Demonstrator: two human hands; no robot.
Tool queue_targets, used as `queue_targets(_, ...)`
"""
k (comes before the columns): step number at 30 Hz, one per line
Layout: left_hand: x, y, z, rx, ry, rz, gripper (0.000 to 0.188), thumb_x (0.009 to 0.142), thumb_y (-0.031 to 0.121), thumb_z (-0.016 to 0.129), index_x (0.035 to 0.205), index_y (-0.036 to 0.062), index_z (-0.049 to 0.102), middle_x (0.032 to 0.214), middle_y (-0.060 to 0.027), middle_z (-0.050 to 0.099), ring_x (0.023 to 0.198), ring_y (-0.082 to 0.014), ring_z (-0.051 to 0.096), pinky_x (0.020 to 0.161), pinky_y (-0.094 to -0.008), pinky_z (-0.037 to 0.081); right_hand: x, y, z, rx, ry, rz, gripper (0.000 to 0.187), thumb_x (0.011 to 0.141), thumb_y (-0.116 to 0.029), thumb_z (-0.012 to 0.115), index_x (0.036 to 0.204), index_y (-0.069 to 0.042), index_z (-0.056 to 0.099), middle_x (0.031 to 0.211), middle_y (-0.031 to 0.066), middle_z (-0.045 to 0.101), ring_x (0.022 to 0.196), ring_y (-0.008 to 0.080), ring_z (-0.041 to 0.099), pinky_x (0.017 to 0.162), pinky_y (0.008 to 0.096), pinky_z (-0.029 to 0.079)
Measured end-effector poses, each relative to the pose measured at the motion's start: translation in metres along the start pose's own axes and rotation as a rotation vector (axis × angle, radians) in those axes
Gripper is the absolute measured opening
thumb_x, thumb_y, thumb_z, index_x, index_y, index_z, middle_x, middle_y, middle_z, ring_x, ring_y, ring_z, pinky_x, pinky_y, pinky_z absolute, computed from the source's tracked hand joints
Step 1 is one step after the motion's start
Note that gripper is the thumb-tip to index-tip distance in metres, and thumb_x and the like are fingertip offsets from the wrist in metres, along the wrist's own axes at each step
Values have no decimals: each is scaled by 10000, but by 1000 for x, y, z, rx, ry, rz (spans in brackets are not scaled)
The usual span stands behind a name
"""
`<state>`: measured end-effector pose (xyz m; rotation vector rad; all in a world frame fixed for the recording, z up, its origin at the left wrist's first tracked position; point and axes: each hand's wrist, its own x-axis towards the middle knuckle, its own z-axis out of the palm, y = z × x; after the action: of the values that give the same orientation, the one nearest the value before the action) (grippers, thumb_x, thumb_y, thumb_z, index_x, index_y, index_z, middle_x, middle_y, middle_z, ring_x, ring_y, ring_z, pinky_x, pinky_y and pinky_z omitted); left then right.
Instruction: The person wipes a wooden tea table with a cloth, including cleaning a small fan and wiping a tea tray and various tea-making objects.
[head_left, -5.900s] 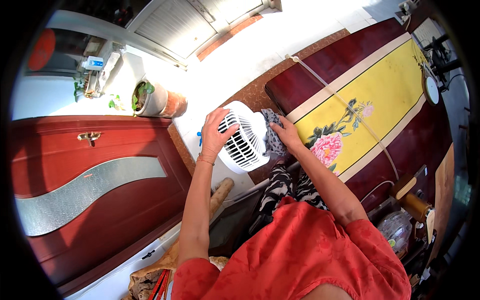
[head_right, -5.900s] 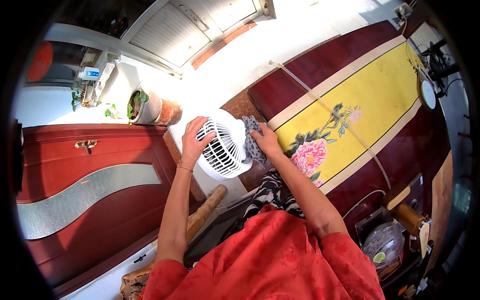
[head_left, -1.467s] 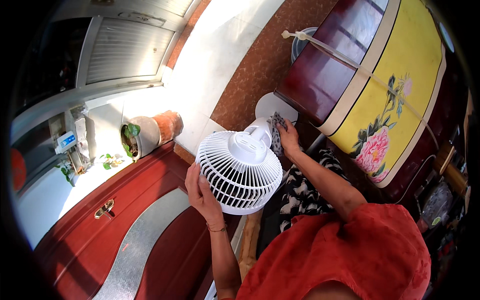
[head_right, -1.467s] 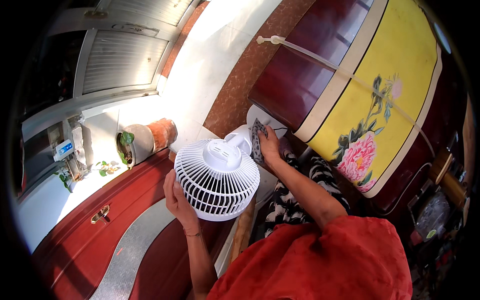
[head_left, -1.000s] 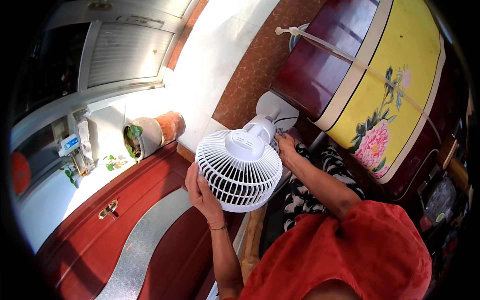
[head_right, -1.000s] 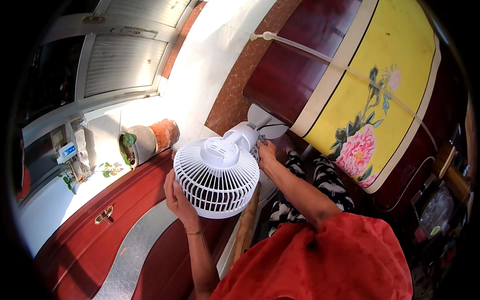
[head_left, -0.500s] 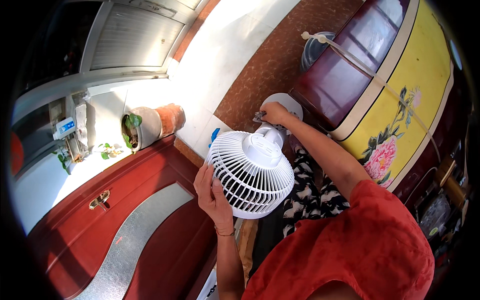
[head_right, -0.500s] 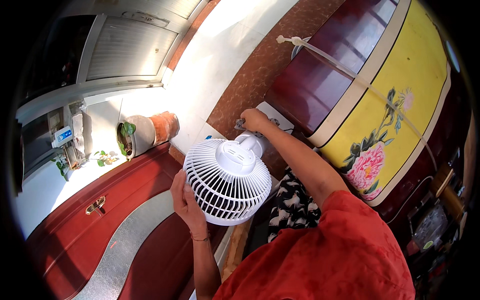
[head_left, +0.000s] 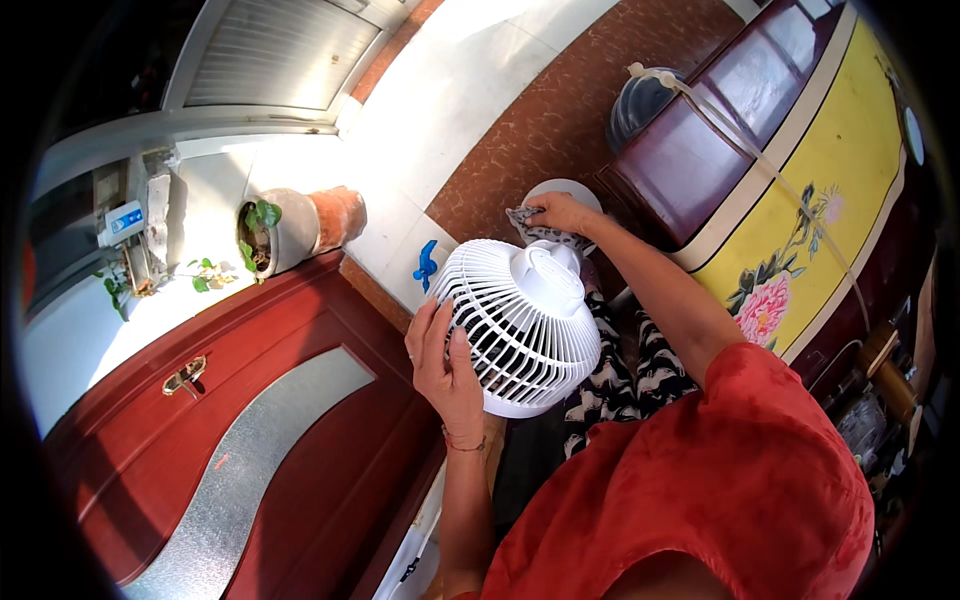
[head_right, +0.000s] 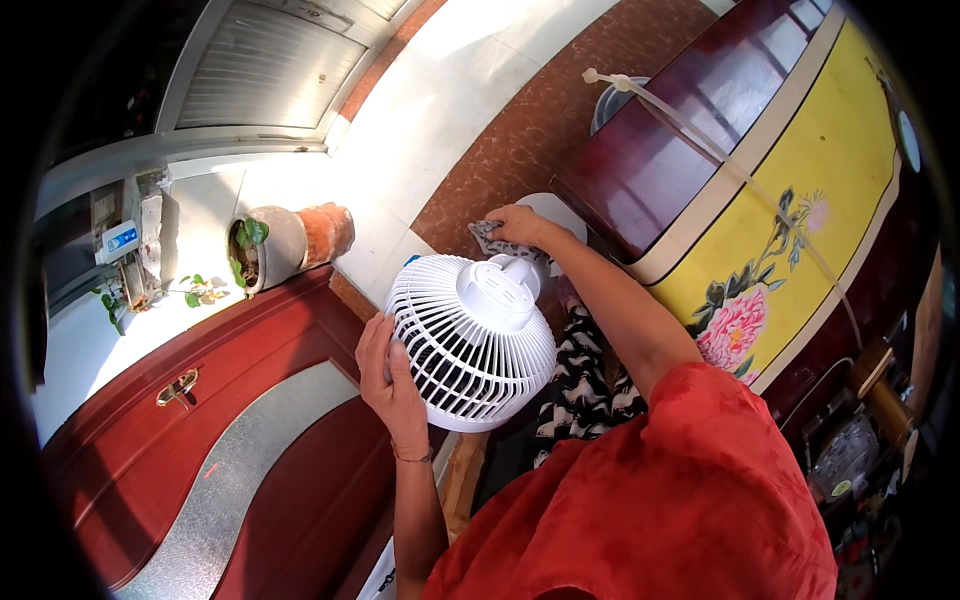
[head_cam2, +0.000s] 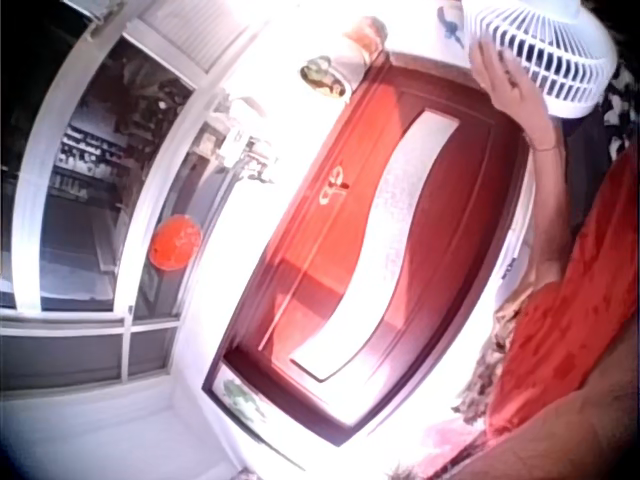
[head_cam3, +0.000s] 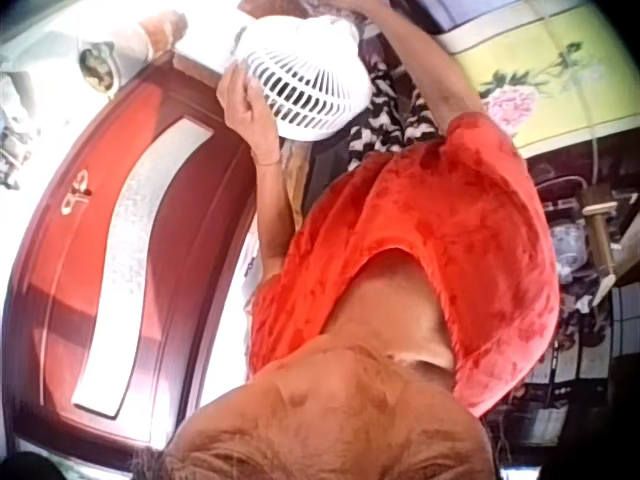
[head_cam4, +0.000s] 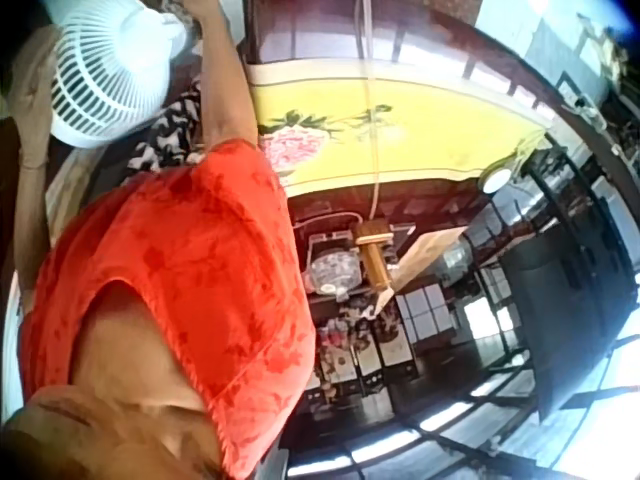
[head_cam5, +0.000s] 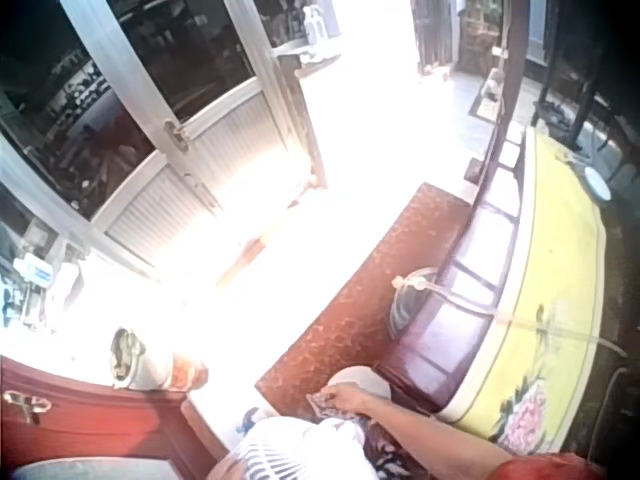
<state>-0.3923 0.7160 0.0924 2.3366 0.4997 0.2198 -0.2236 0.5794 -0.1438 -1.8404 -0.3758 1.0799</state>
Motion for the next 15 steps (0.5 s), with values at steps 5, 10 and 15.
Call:
queue_targets(5,5,-13,-4,-41,34,-21,269,937,67,496,1175,-17,588,1233,-138,550,1149,-229,515,976,-330,397,-99,1,20,258,423,-76,257,867,-138,614,1099,-29,594,943,96,634,853,172,585,801,285,455)
queue_targets(10,6,-15,0,-76,97,19,245,905,77,533,1118,8,632,1169,-149,598,1096,-270,550,940,-345,417,-176,-34,64,361,549,-100,212,866,-83,610,1059,1,582,917,98,592,856,143,543,773,270,443)
queue_targets(15,5,-19,0,-108,134,39,229,901,76,543,1091,-9,641,1142,-147,612,1083,-243,562,940,-331,419,-214,-87,63,326,585,-340,184,843,-52,611,1015,4,576,914,137,570,817,244,570,754,289,450)
